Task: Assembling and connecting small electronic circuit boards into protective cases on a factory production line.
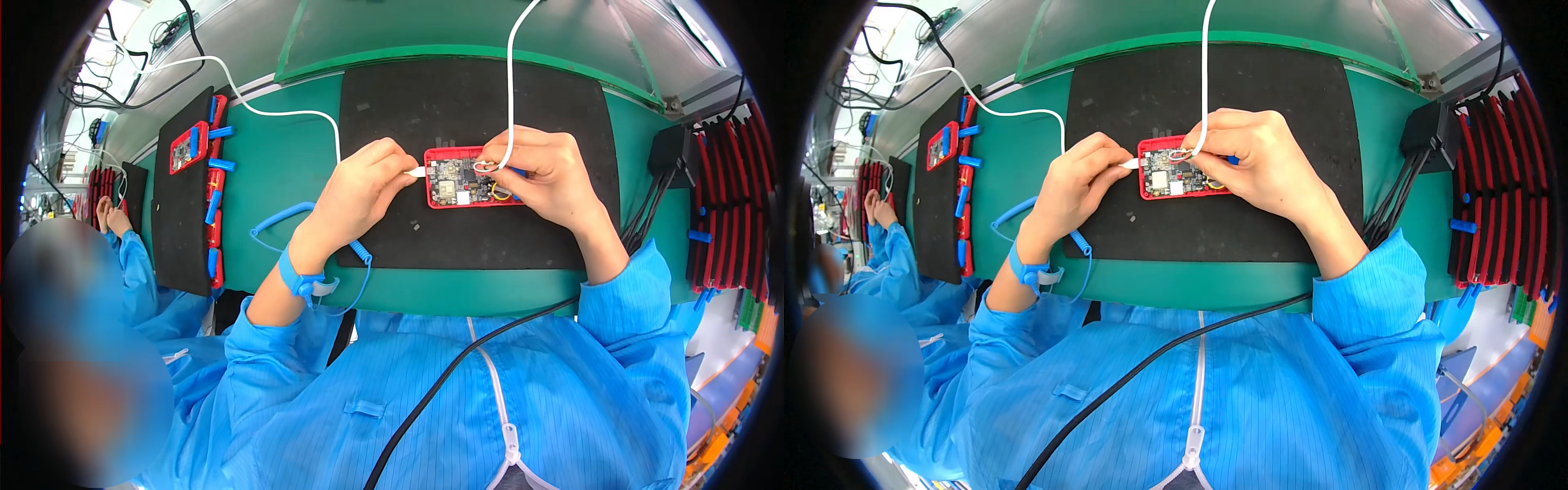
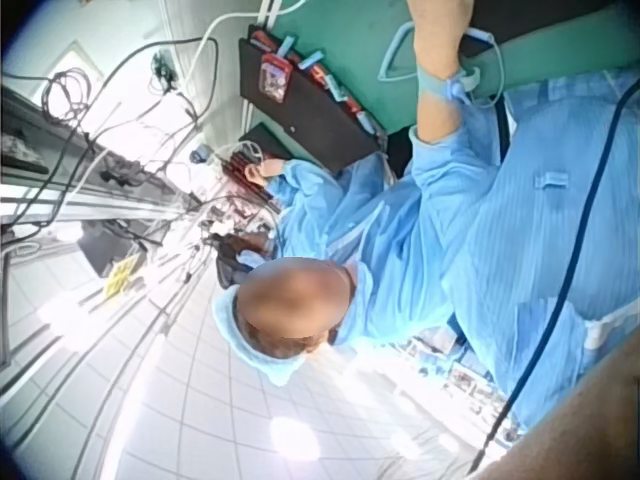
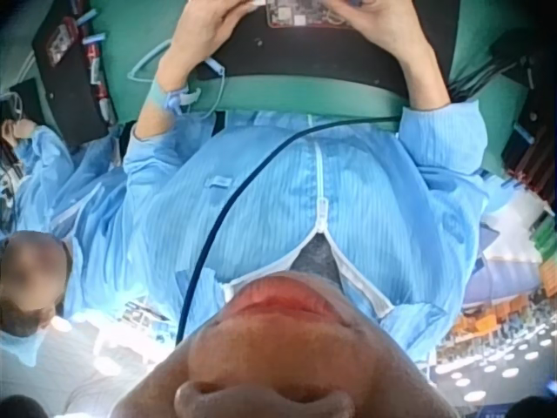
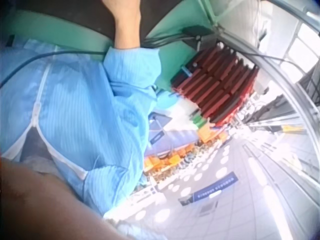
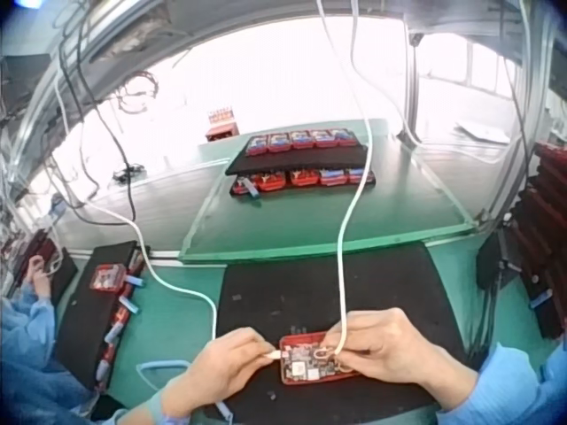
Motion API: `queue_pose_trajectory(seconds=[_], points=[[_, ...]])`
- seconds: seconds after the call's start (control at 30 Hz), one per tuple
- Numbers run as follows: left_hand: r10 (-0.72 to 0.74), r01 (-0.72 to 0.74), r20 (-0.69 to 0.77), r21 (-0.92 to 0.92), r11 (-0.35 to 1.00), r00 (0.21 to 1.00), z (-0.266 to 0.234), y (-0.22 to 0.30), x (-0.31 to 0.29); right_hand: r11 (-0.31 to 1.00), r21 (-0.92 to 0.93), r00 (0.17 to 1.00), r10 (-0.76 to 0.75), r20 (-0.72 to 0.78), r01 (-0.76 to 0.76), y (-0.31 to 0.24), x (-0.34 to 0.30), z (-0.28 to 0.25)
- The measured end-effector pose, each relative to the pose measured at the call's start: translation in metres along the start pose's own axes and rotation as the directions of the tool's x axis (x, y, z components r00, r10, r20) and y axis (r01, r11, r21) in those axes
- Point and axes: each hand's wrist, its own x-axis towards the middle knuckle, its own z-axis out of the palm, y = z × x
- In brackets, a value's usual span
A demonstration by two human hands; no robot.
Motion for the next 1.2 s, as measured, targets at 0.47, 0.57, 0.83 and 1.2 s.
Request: queue_pose_trajectory(seconds=[0.47, 0.57, 0.83, 1.2], points=[[-0.049, 0.065, 0.132, -0.118, 0.991, 0.99, 0.001, 0.003, -0.021, 0.998, 0.066, 0.997, 0.002, 0.074, -0.007, -0.02, -0.019, 0.0], [-0.095, 0.115, 0.174, -0.104, 0.988, 0.98, -0.002, 0.006, -0.023, 0.999, 0.033, 0.995, 0.028, 0.096, -0.031, -0.013, -0.018, 0.006], [-0.103, 0.118, 0.159, -0.092, 0.989, 0.982, -0.003, 0.0, -0.011, 0.998, 0.05, 0.997, -0.041, 0.067, 0.038, -0.001, -0.006, 0.003], [-0.114, 0.12, 0.163, -0.03, 0.992, 0.98, 0.001, 0.002, -0.013, 1.0, -0.006, 0.996, 0.011, 0.089, -0.01, -0.008, -0.009, 0.001]])
